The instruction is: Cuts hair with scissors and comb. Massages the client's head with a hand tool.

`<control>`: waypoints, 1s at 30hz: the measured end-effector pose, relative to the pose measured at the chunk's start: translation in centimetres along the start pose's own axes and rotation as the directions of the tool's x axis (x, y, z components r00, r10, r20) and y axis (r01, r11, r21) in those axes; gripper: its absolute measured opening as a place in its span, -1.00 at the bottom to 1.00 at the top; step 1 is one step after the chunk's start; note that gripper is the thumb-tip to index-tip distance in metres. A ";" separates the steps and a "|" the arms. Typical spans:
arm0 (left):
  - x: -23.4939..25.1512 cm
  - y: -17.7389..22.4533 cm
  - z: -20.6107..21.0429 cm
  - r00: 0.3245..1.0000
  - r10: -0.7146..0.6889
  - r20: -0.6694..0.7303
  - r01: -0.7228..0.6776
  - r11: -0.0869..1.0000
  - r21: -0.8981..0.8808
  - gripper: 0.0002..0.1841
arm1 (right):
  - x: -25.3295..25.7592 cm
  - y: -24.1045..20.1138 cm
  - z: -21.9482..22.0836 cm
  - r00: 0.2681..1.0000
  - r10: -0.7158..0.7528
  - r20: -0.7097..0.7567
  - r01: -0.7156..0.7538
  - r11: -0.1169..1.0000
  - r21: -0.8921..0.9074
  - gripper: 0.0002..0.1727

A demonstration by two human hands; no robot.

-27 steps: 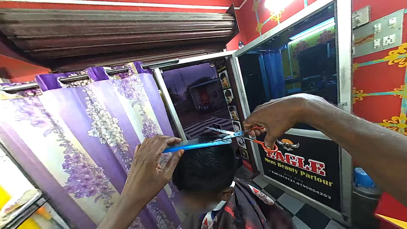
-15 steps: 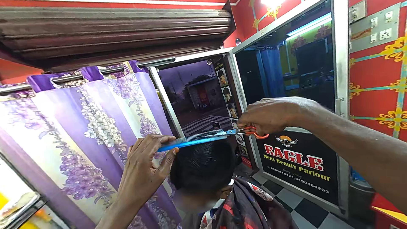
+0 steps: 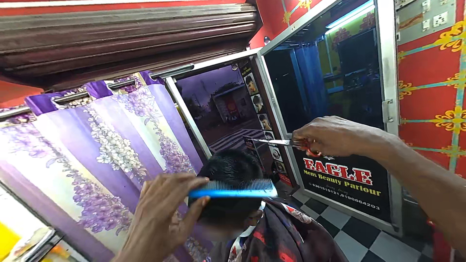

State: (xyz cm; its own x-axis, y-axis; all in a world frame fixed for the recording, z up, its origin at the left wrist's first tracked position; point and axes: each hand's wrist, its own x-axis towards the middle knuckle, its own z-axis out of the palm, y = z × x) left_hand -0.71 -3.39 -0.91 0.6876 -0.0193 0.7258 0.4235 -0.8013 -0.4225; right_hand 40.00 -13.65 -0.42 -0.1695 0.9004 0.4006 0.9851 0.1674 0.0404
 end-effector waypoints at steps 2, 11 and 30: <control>1.9 -1.2 0.2 1.000 -0.025 0.005 0.025 1.000 0.002 -0.58 | 0.4 -1.3 -0.8 0.997 -0.040 0.065 0.037 0.998 0.040 -0.80; 4.5 -2.5 0.6 0.999 -0.023 0.026 0.023 1.000 0.016 -0.55 | 2.0 -5.1 -1.4 0.954 -0.127 0.272 0.126 0.992 0.023 -0.56; 0.9 -0.3 -2.6 0.968 0.149 0.202 -0.144 0.989 -0.039 -0.64 | -2.0 1.9 3.9 0.996 0.089 -0.001 -0.088 0.992 0.089 -0.80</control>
State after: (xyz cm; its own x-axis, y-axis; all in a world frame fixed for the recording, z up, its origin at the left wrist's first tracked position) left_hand -1.70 -4.75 1.29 0.8478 -0.0175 0.5301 0.2967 -0.8128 -0.5013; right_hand 42.06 -13.60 -4.69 -0.0814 0.9114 0.4033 0.9895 0.1225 -0.0770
